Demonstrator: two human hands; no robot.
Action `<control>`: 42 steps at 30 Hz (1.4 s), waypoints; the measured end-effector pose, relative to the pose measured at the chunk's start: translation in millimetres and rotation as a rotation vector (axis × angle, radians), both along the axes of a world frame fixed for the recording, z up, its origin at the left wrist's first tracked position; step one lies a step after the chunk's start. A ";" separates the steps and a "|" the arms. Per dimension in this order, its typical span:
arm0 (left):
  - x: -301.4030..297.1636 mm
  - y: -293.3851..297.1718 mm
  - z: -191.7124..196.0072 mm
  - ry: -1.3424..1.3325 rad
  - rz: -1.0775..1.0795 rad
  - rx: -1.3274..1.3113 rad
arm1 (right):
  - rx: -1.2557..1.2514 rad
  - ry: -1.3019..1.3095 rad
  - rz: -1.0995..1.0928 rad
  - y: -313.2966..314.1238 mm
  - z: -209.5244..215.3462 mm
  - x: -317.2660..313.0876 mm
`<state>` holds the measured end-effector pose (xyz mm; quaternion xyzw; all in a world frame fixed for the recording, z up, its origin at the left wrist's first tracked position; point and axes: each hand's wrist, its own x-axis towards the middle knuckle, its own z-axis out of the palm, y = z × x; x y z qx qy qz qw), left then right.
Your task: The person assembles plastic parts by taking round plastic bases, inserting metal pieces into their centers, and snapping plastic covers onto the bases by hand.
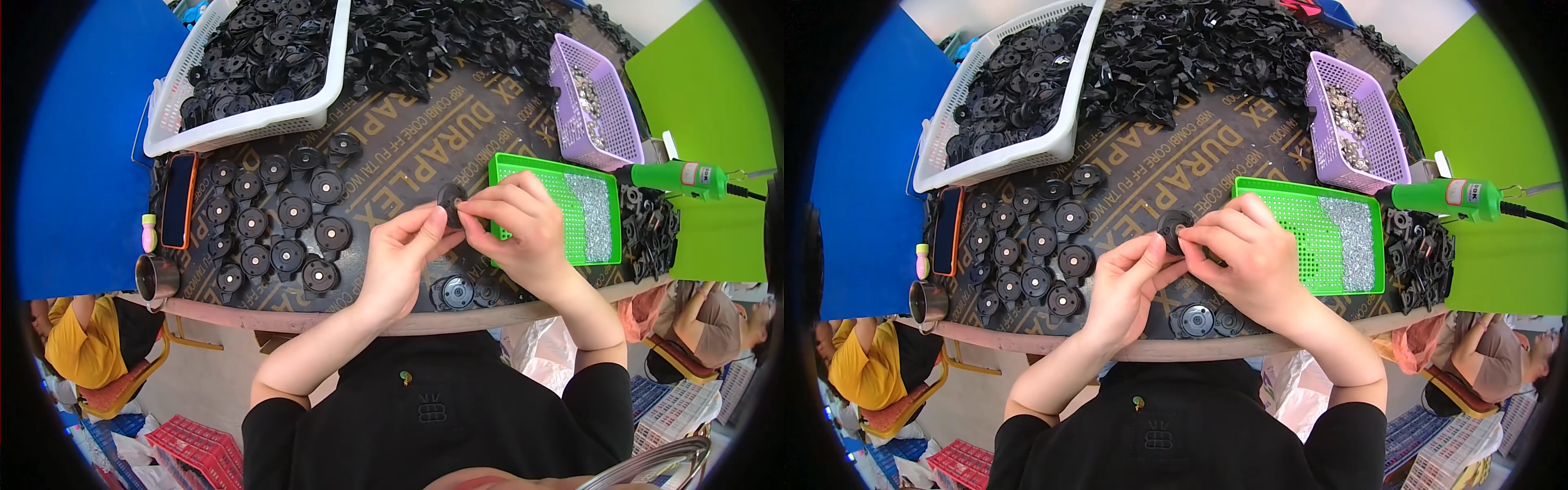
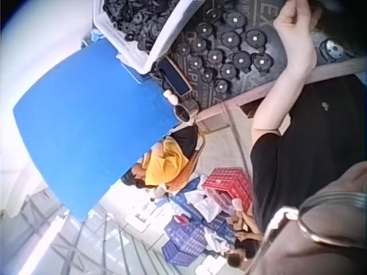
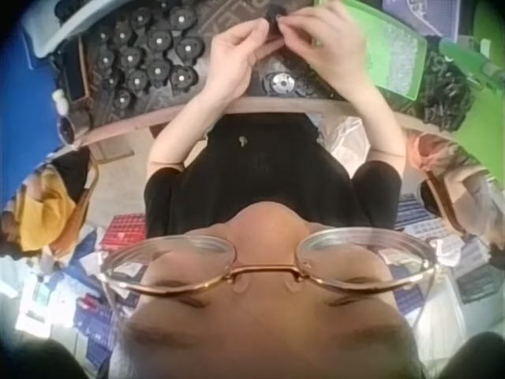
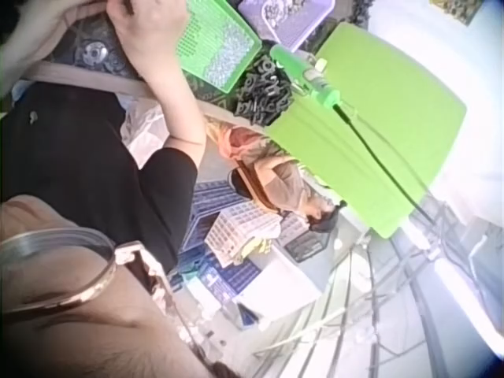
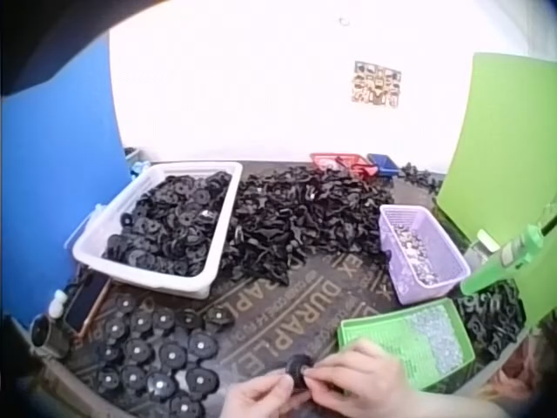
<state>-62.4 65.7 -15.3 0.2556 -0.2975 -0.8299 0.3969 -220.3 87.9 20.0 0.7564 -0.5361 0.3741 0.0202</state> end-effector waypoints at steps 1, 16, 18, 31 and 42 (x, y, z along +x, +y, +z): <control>0.2 -0.6 0.0 0.000 0.001 0.000 | -0.008 0.017 -0.022 0.3 -0.7 0.6; 16.6 -9.6 2.4 -0.101 -0.042 0.149 | -0.211 0.340 -0.459 -12.2 39.2 -40.7; 23.8 -8.6 -1.4 -0.124 -0.038 0.141 | -0.100 0.477 -0.750 -29.7 45.4 -78.7; 41.1 5.3 4.4 -0.221 -0.100 0.157 | 0.416 0.330 -0.054 -160.1 -36.7 -23.2; 54.5 7.7 5.4 -0.226 -0.162 0.189 | 1.243 0.169 0.282 -140.8 -1.3 -42.5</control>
